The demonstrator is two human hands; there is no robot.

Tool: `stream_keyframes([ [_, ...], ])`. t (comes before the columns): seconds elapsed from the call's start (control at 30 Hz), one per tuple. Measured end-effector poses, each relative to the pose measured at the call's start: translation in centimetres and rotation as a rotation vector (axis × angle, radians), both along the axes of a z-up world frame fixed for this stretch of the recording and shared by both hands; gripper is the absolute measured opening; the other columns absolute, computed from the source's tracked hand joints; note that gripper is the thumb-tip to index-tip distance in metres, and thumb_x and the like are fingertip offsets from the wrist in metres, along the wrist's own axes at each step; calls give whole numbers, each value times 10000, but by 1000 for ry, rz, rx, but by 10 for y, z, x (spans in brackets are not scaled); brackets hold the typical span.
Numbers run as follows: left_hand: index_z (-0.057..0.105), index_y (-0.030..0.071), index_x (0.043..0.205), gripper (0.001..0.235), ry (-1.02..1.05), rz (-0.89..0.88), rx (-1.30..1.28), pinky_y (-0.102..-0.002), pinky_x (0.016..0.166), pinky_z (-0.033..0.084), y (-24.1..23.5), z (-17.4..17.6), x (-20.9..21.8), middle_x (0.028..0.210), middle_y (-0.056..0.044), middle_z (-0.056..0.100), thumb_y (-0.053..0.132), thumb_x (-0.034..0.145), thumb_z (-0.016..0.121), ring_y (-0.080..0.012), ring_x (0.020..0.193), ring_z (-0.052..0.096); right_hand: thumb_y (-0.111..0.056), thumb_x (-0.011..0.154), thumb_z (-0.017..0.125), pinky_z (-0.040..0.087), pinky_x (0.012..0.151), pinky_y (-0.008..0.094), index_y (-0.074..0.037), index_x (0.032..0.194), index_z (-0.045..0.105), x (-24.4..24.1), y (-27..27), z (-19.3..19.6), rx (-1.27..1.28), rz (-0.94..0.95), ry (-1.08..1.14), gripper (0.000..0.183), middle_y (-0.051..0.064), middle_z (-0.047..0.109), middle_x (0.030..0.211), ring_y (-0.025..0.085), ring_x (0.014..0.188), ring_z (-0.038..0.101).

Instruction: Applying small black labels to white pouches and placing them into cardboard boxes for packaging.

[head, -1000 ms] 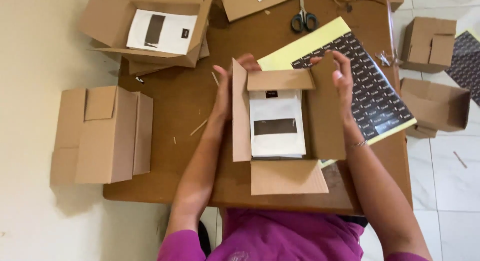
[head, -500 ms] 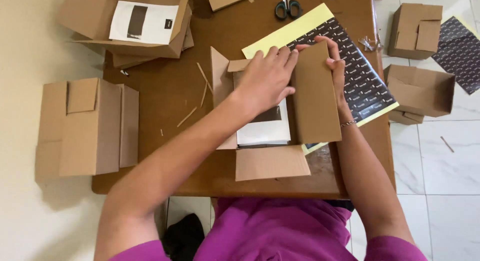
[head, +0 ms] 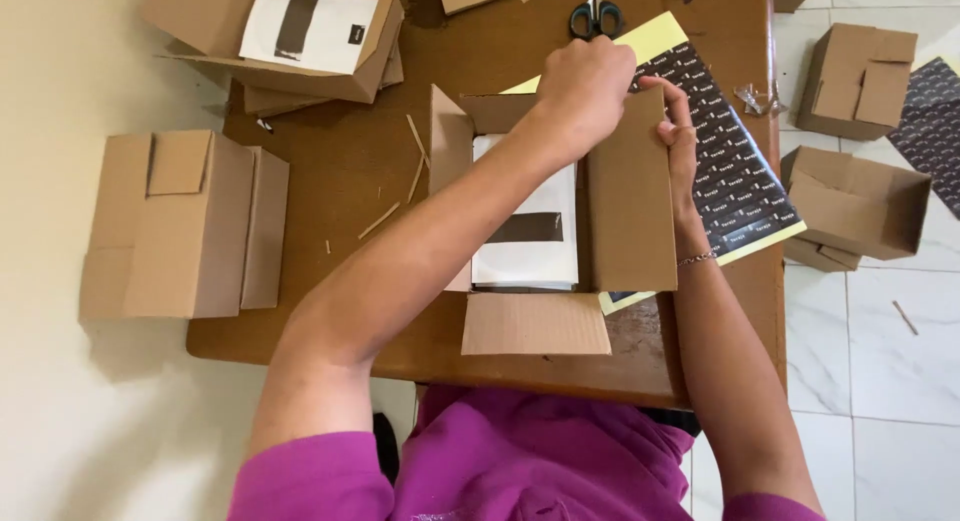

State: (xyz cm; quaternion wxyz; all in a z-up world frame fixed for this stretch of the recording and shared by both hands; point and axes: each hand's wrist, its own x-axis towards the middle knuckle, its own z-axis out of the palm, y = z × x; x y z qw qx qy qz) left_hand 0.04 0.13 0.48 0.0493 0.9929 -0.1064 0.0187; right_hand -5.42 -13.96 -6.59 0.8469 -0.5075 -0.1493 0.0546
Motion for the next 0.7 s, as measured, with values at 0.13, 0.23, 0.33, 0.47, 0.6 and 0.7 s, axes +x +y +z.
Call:
stream_keyframes([
  [0.13,709,100,1011,164,192,127,-145,-536,703,552,6,27,-2,1013,-151,718,153,912,588,-413,927,695,-336,905,493,492,707,271,-144,1340,528,-3,-1,10,-3,9,42,477,66,645,1112,138,840,609],
  [0.23,652,60,824,143,303,192,-584,-395,707,647,14,42,-10,920,-111,707,74,870,517,-259,831,684,-325,894,484,514,740,308,-138,1339,503,-2,2,10,24,35,69,483,137,655,1159,197,896,628],
  [0.33,708,104,758,150,282,172,-960,-237,659,650,26,63,-22,728,10,737,125,868,609,-62,650,680,-308,910,496,551,827,364,-120,1345,474,-4,4,10,103,84,55,474,223,656,1275,277,1029,659],
  [0.47,817,176,907,198,-292,-44,-718,-272,690,525,59,74,-35,951,46,819,319,914,681,-90,780,728,-365,925,567,558,864,400,-127,1347,474,-4,4,13,93,89,46,493,217,659,1285,297,1045,661],
  [0.6,793,119,998,142,-431,17,-854,-267,782,487,104,116,-115,989,-17,759,224,945,714,-148,901,674,-325,877,531,559,886,392,-116,1303,504,-3,5,16,51,39,53,476,213,679,1242,292,1083,672],
  [0.7,766,75,1022,92,-652,248,-655,-301,826,531,138,108,-169,978,-53,756,154,976,773,-169,887,690,-284,900,504,549,863,382,-107,1328,486,-4,4,11,105,67,78,464,242,661,1261,298,1084,645],
])
